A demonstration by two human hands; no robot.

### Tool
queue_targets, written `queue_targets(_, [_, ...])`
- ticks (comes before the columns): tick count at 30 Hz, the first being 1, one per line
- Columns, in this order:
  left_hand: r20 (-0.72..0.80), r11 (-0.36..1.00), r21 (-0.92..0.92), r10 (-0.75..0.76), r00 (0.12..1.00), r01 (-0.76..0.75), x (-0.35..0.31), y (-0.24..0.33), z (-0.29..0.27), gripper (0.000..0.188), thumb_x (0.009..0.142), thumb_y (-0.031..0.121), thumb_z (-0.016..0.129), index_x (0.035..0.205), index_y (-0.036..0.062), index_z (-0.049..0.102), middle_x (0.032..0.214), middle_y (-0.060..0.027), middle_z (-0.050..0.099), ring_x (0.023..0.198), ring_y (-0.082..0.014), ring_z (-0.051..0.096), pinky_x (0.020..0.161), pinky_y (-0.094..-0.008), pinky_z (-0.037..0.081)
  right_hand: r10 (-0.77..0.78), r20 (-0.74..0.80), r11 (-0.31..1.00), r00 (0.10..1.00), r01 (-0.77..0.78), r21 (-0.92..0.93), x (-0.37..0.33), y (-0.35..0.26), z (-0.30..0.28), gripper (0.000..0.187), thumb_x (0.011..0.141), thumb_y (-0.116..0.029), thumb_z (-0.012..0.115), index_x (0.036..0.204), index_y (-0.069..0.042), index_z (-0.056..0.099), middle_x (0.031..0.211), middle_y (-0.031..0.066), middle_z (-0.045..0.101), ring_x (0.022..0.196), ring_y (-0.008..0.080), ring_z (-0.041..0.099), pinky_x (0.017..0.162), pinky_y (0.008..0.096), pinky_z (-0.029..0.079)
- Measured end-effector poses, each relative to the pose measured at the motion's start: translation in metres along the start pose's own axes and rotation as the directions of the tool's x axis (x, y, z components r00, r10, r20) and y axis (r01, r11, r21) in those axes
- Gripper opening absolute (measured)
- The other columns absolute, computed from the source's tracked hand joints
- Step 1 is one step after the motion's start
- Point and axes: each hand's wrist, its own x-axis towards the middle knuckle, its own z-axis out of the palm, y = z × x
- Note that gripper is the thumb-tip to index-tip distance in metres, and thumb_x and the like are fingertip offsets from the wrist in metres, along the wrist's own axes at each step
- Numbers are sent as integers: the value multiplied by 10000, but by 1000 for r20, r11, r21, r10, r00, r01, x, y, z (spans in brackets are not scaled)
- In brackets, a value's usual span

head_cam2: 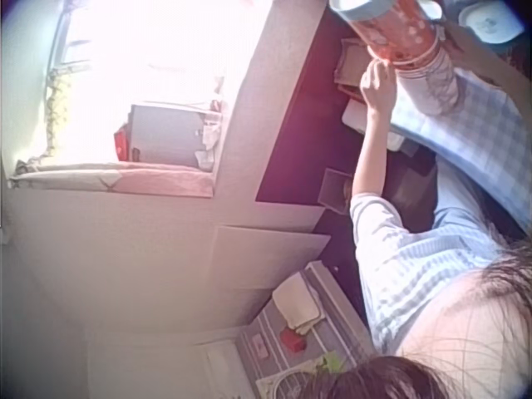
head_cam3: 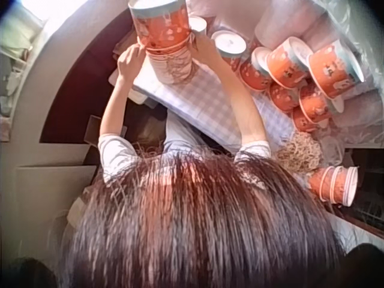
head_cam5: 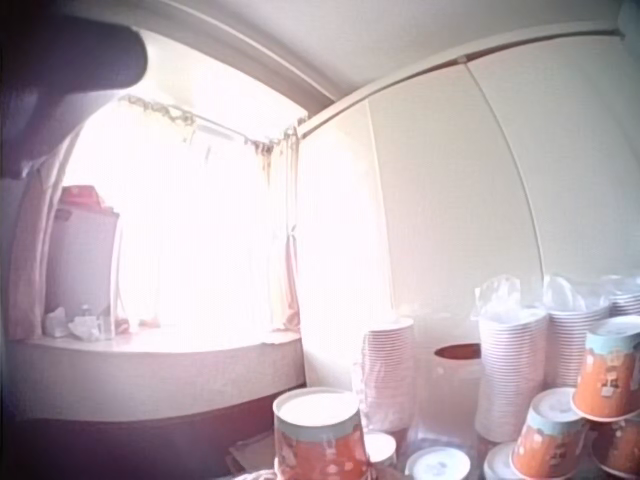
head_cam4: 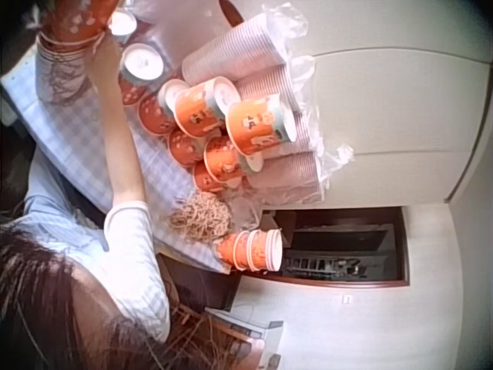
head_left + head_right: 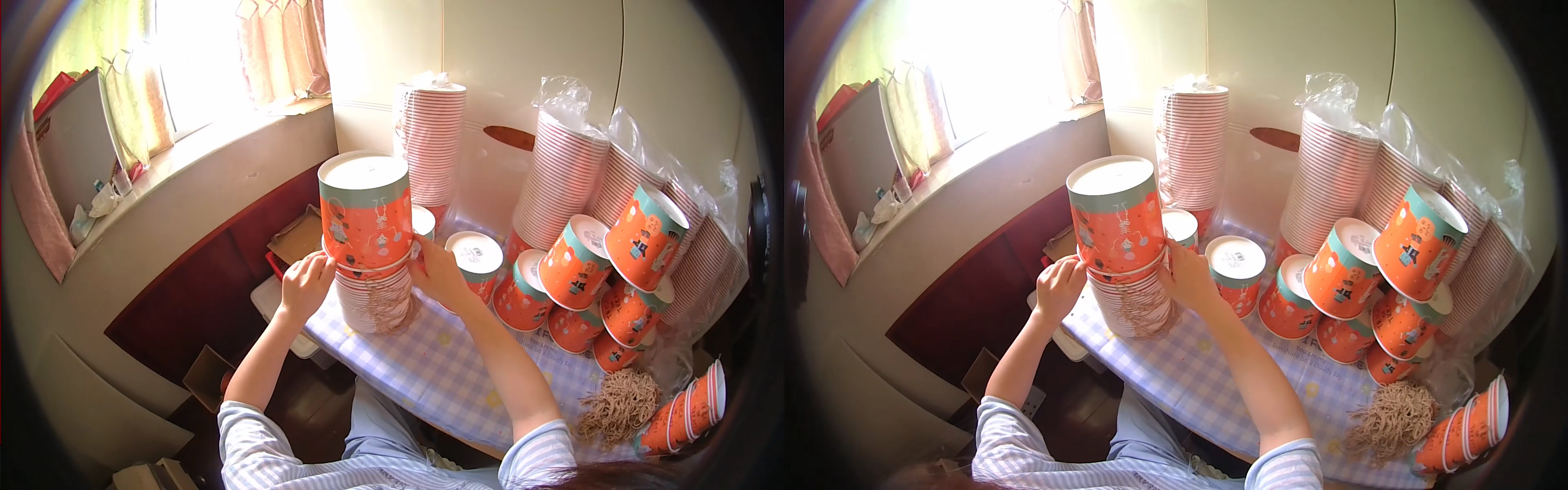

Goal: Attaching elastic strings to small themed paper buckets.

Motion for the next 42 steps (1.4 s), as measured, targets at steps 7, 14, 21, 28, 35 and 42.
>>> queue_targets(7, [12,999,-28,19,1000,-18,-2,6,-5,158,686,78,577,839,44,560,778,-38,539,796,-164,595,606,-265,495,9,85,990,996,3,-139,4,2,0,419,755,-143,505,1140,11,448,767,183,585,723,334,571,613,447,410])
queue_targets(14, [25,999,-24,39,999,-38,-5,11,-7,151,704,77,578,847,35,558,787,-42,546,785,-169,594,601,-266,497,67,155,981,986,-37,-190,3,-2,0,464,777,-139,470,1224,-31,400,802,194,587,756,359,567,647,470,404])
queue_targets(21, [11,995,-95,3,1000,-2,-8,7,-1,160,693,73,581,843,29,549,760,-46,527,761,-179,589,591,-275,501,40,116,983,992,-18,-185,-4,0,6,482,790,-149,465,1247,-36,360,782,183,586,736,363,566,651,468,406])
queue_targets(28, [22,994,-107,-28,999,30,-7,12,-3,217,637,31,599,844,22,536,803,-57,543,773,-197,590,634,-288,516,-31,72,935,997,54,-350,-13,5,13,530,749,-134,508,1246,-31,356,708,137,586,653,301,577,605,428,416])
queue_targets(35, [44,992,-117,-50,998,55,-7,21,-9,265,632,23,595,888,25,527,855,-77,548,818,-213,585,668,-297,513,165,193,977,967,-133,-166,-28,3,17,625,698,-91,536,1270,31,314,926,205,544,859,330,540,754,432,415])
queue_targets(42, [-23,969,-239,-63,998,56,-12,70,-12,353,610,63,626,952,82,543,964,-72,514,935,-237,519,765,-379,417,11,12,999,1000,-10,-30,-127,6,25,613,706,-124,564,1246,44,328,1182,241,420,1093,372,422,922,420,368])
